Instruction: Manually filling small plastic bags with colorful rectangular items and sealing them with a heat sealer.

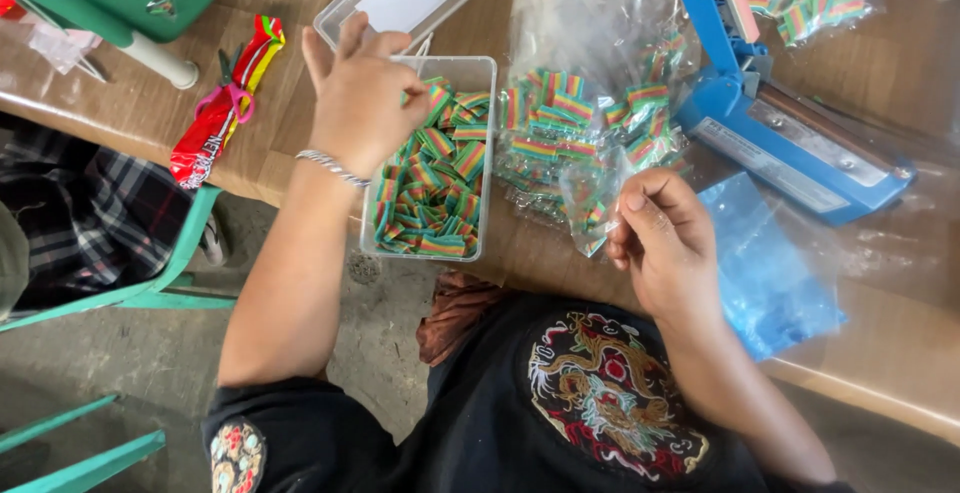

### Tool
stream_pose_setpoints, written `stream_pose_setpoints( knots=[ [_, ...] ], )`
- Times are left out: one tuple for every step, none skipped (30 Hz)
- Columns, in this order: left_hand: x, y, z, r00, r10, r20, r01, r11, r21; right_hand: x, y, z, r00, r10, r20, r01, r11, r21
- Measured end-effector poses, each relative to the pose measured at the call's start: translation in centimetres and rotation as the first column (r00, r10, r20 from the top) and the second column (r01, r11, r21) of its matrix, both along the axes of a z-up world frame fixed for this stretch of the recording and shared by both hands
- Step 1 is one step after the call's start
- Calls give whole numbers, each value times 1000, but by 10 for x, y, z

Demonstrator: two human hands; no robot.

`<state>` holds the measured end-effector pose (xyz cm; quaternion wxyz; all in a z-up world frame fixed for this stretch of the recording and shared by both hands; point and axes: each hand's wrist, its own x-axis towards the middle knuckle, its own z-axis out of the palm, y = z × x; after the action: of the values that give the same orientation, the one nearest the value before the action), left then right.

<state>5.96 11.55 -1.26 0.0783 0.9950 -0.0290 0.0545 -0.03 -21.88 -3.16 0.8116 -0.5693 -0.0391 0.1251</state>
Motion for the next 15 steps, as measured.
stream_pose_setpoints(
  knots=[
    [-6, -8, 15, 1000, -6, -3, 6, 1000, -1, 0, 1, 1, 1000, -6, -3, 6, 1000, -1],
    [-13, -15, 29, 996, -77, 51, 86, 972, -220, 0, 1, 2, 1000, 10, 23, -9, 999, -32],
    [-19, -22, 45, 984, -133, 121, 172, 890, -422, 0, 2, 4, 998, 28, 51, -25, 998, -63],
    [-26, -35, 56, 983, -138, 121, 177, 888, -424, 1, 4, 4, 998, 23, 51, -19, 998, -64],
    [-34, -49, 67, 961, -200, 190, 272, 807, -524, 0, 5, 5, 996, 28, 84, -22, 997, -72],
    [-42, -63, 78, 931, -250, 265, 363, 706, -609, 0, 6, 5, 993, 34, 117, -24, 997, -80],
    [-44, -74, 77, 929, -257, 266, 369, 698, -613, 0, 7, 7, 993, 25, 116, -15, 996, -87],
    [-47, -84, 77, 911, -283, 300, 408, 717, -565, 0, 7, 9, 992, 39, 116, -32, 998, -61],
    [-50, -94, 77, 893, -306, 331, 442, 737, -512, 0, 8, 10, 992, 58, 116, -54, 998, -32],
    [-51, -103, 76, 892, -308, 331, 445, 733, -515, 0, 7, 9, 992, 54, 115, -50, 998, -35],
    [-52, -112, 74, 877, -319, 359, 457, 785, -418, 0, 6, 8, 995, 44, 93, -41, 999, -31],
    [-53, -121, 73, 860, -333, 385, 462, 828, -316, 1, 5, 7, 997, 34, 71, -32, 999, -27],
    [-53, -124, 72, 860, -335, 385, 464, 828, -316, 1, 5, 7, 997, 32, 71, -30, 999, -26],
    [-52, -128, 71, 854, -348, 386, 470, 835, -288, 1, 4, 8, 996, 26, 80, -26, 1000, -4],
    [-52, -132, 70, 848, -363, 385, 477, 839, -260, 1, 3, 8, 996, 18, 89, -20, 1000, 17]
  ],
)
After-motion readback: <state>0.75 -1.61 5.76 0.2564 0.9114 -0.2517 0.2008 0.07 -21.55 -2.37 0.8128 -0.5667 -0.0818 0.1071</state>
